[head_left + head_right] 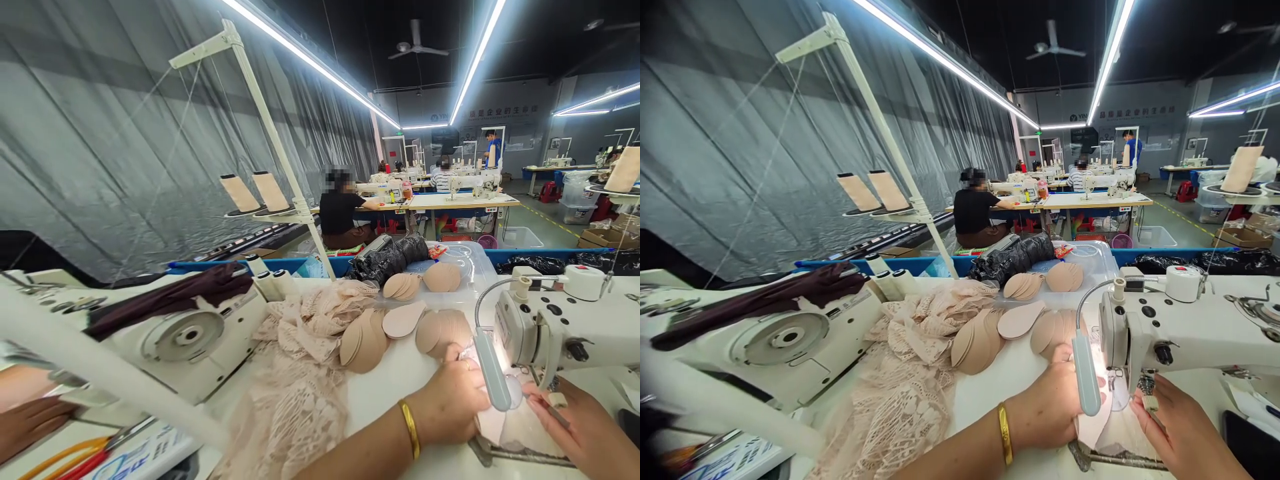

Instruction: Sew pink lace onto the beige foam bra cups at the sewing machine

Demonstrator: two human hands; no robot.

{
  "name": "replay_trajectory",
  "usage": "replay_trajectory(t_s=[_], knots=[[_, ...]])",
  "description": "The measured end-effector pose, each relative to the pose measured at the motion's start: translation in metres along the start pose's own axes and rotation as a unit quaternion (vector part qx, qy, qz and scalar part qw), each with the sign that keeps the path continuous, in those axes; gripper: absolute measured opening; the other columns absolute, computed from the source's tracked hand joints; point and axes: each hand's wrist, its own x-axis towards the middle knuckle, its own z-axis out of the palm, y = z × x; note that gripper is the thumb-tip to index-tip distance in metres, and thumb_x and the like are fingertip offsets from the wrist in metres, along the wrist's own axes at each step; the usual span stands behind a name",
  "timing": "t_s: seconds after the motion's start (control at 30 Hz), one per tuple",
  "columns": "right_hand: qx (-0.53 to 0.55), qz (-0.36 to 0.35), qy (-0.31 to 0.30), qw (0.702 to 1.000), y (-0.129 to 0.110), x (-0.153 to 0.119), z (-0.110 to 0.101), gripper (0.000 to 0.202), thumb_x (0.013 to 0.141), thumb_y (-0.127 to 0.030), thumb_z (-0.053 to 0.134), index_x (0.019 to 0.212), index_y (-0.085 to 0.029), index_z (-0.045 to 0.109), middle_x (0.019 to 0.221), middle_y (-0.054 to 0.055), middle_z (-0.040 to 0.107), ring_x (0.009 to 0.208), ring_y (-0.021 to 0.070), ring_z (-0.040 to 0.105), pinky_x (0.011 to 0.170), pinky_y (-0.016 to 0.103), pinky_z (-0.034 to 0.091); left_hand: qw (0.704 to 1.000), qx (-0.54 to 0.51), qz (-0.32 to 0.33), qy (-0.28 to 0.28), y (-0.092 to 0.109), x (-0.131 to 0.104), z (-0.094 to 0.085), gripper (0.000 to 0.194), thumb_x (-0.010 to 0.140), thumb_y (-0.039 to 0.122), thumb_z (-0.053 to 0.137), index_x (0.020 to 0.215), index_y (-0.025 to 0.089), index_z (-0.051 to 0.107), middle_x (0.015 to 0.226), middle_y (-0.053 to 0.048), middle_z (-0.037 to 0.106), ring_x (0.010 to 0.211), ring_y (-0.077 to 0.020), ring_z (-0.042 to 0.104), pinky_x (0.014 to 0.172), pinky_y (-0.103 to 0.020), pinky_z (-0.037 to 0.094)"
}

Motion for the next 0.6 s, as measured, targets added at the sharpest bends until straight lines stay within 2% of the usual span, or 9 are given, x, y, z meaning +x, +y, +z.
replay_trajectory(t_s=[0.1, 0.23, 0.37, 0.43, 0.6], knots=[[-0.010, -0.027, -0.002, 1.000, -0.001, 0.000, -0.001, 0.035, 0.110, -0.041, 0.052, 0.123, -0.028, 0.082, 0.123, 0.006, 0.084, 0.109, 0.0307, 0.081, 0.096, 0.041, 0.068, 1.000, -0.005, 0.000, 0.005, 0.004, -0.001, 0.000, 0.008, 0.088, 0.020, 0.065, 0.085, 0.021, 0.058, 0.091, -0.001, 0.068, 0.082, -0.0214, 0.055, 0.086, -0.046, 0.029], [0.018, -0.047, -0.001, 0.999, -0.013, 0.003, -0.010, 0.031, 0.108, -0.035, 0.053, 0.113, -0.034, 0.083, 0.107, 0.002, 0.087, 0.095, 0.0276, 0.083, 0.082, 0.035, 0.069, 1.000, 0.000, 0.012, 0.012, 0.009, -0.005, -0.003, 0.006, 0.085, 0.020, 0.063, 0.090, 0.021, 0.059, 0.090, -0.001, 0.068, 0.079, -0.0210, 0.054, 0.085, -0.047, 0.031], [0.081, -0.062, -0.044, 0.994, -0.027, 0.007, -0.020, 0.023, 0.104, -0.033, 0.058, 0.110, -0.036, 0.080, 0.098, -0.001, 0.084, 0.081, 0.0215, 0.080, 0.072, 0.029, 0.065, 0.999, 0.033, 0.029, 0.030, 0.017, -0.007, -0.005, 0.008, 0.087, 0.020, 0.062, 0.094, 0.020, 0.060, 0.091, -0.001, 0.067, 0.078, -0.0209, 0.056, 0.086, -0.049, 0.035], [0.108, -0.072, -0.074, 0.989, -0.032, 0.009, -0.023, 0.019, 0.104, -0.034, 0.061, 0.109, -0.037, 0.079, 0.095, -0.002, 0.082, 0.080, 0.0205, 0.078, 0.071, 0.027, 0.062, 0.997, 0.048, 0.034, 0.050, 0.021, -0.008, -0.004, 0.002, 0.092, 0.022, 0.061, 0.091, 0.020, 0.060, 0.089, -0.001, 0.066, 0.076, -0.0205, 0.055, 0.089, -0.052, 0.037], [0.138, -0.091, -0.142, 0.976, -0.042, 0.015, -0.028, 0.021, 0.104, -0.030, 0.060, 0.106, -0.037, 0.080, 0.093, -0.001, 0.081, 0.087, 0.0227, 0.075, 0.081, 0.031, 0.060, 0.994, 0.051, 0.038, 0.088, 0.025, -0.006, 0.012, 0.017, 0.095, 0.023, 0.060, 0.078, 0.021, 0.057, 0.079, 0.000, 0.061, 0.072, -0.0200, 0.053, 0.096, -0.056, 0.040]])
